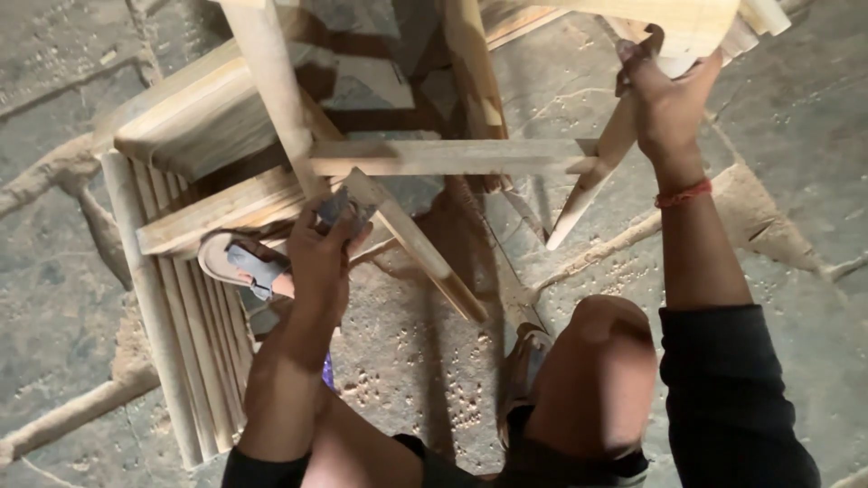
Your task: The person sands wooden chair frames using sandpaper.
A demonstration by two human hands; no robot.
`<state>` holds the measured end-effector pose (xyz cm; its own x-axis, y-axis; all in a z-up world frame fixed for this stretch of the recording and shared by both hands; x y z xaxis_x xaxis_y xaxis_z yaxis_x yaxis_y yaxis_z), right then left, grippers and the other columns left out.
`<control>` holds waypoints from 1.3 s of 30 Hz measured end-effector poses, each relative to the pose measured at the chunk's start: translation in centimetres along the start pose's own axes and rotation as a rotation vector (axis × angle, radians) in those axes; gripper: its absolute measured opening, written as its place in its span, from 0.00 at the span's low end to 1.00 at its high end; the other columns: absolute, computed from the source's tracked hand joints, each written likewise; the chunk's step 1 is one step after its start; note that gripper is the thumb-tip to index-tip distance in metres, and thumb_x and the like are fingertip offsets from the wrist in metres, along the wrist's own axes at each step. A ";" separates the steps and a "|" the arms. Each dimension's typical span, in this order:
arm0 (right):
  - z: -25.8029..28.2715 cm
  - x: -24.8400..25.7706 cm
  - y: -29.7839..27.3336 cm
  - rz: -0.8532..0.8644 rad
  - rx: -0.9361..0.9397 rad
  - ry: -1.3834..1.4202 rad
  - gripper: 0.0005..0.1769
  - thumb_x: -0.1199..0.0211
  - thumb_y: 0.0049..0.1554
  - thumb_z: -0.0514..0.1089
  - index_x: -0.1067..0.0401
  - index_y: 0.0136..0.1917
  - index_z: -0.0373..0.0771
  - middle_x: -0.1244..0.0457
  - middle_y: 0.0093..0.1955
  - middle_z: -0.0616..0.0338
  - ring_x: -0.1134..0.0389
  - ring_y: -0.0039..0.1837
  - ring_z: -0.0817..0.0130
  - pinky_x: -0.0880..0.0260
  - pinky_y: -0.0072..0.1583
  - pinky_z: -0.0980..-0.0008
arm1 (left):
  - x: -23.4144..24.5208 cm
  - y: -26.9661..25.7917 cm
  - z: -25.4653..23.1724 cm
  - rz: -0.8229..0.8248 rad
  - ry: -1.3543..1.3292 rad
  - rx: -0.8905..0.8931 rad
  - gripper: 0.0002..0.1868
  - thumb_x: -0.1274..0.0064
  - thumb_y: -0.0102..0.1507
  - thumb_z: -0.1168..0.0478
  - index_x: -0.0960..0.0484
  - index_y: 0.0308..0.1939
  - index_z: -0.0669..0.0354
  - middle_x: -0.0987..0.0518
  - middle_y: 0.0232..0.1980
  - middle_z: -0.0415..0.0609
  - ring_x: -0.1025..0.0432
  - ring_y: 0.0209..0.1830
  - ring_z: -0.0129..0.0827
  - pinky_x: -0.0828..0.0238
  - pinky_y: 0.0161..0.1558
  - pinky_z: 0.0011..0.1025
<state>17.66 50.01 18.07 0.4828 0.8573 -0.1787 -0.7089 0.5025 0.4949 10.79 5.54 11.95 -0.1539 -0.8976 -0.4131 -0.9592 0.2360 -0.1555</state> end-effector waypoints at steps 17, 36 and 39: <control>-0.5 -1.1 -0.4 -0.005 0.087 -0.066 0.11 0.32 0.66 0.29 0.32 0.59 0.30 0.32 0.46 0.59 0.31 0.44 0.72 0.28 0.45 0.71 | -14.8 -6.1 -2.6 0.192 0.554 -0.267 0.15 0.43 0.69 0.67 0.19 0.60 0.62 0.15 0.46 0.48 0.22 0.44 0.30 0.18 0.50 0.36; 0.5 -2.2 -1.2 -0.034 0.058 -0.098 0.22 0.38 0.64 0.49 0.31 0.64 0.32 0.31 0.56 0.59 0.32 0.59 0.74 0.28 0.64 0.71 | -29.7 -3.1 2.4 0.255 1.543 -1.760 0.15 0.45 0.76 0.66 0.17 0.66 0.62 0.25 0.71 0.52 0.34 0.74 0.43 0.32 0.74 0.41; 0.9 -2.2 -1.1 -0.004 0.184 -0.131 0.23 0.34 0.63 0.48 0.30 0.65 0.30 0.31 0.59 0.55 0.31 0.61 0.71 0.29 0.65 0.69 | -29.5 -2.3 3.3 0.219 1.616 -1.752 0.16 0.49 0.75 0.64 0.17 0.67 0.59 0.26 0.72 0.51 0.37 0.75 0.43 0.35 0.75 0.44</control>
<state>17.86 47.44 18.72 0.5566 0.8274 -0.0743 -0.6069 0.4661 0.6438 18.30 32.76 21.49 0.5954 -0.5769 0.5592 -0.0057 0.6929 0.7210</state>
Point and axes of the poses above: each hand's wrist, its own y-axis towards the middle knuckle, its own x-axis out of the back of the hand, z = x × y, the point moved 3 cm from there along y, towards the middle knuckle
